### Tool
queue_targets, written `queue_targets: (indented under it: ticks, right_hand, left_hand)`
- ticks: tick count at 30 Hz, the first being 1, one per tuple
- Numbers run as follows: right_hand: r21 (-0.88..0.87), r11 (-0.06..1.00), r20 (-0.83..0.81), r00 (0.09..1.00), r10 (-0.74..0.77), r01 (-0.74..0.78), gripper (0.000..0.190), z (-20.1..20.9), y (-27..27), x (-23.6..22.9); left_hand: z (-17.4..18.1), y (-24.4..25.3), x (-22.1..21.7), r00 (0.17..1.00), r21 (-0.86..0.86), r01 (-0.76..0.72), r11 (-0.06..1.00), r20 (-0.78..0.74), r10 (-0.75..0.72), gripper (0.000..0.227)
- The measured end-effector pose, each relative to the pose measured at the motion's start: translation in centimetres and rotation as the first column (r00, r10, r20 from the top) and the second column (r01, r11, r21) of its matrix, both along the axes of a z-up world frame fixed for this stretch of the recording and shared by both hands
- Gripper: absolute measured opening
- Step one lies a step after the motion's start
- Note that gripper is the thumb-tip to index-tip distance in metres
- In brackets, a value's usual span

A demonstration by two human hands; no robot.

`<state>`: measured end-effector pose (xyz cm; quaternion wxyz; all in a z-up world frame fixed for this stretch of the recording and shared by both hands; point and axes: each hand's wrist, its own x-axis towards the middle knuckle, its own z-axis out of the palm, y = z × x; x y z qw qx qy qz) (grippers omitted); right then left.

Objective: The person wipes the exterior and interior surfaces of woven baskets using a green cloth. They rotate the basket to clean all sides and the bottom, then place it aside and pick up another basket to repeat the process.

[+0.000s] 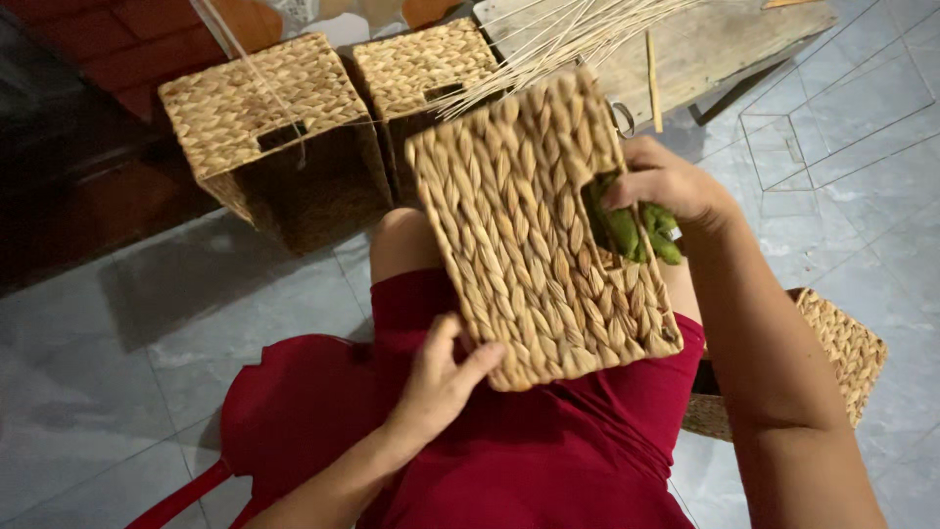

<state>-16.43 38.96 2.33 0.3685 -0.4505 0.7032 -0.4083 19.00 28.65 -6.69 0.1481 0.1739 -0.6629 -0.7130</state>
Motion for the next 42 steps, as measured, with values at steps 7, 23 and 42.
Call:
queue_targets:
  ticks: [7, 23, 42]
  right_hand:
    - [0.089, 0.991, -0.221, 0.968, 0.118, -0.1, 0.026, -2.4, 0.7, 1.1]
    - [0.365, 0.898, -0.122, 0.944, 0.307, -0.245, 0.035, -2.0, -0.2, 4.5]
    - [0.413, 0.895, -0.037, 0.98, 0.198, -0.165, 0.057, -8.6, 5.7, 1.9]
  left_hand:
    - [-2.5, 2.4, 0.0, 0.984, 0.057, 0.154, 0.986, 0.083, -0.158, 0.04]
    - [-3.2, 2.3, -1.1, 0.787, -0.307, 0.6, 0.739, 0.389, -0.479, 0.044]
    - [5.6, -5.4, -12.9, 0.908, -0.894, -0.202, 0.401, -0.324, -0.266, 0.029]
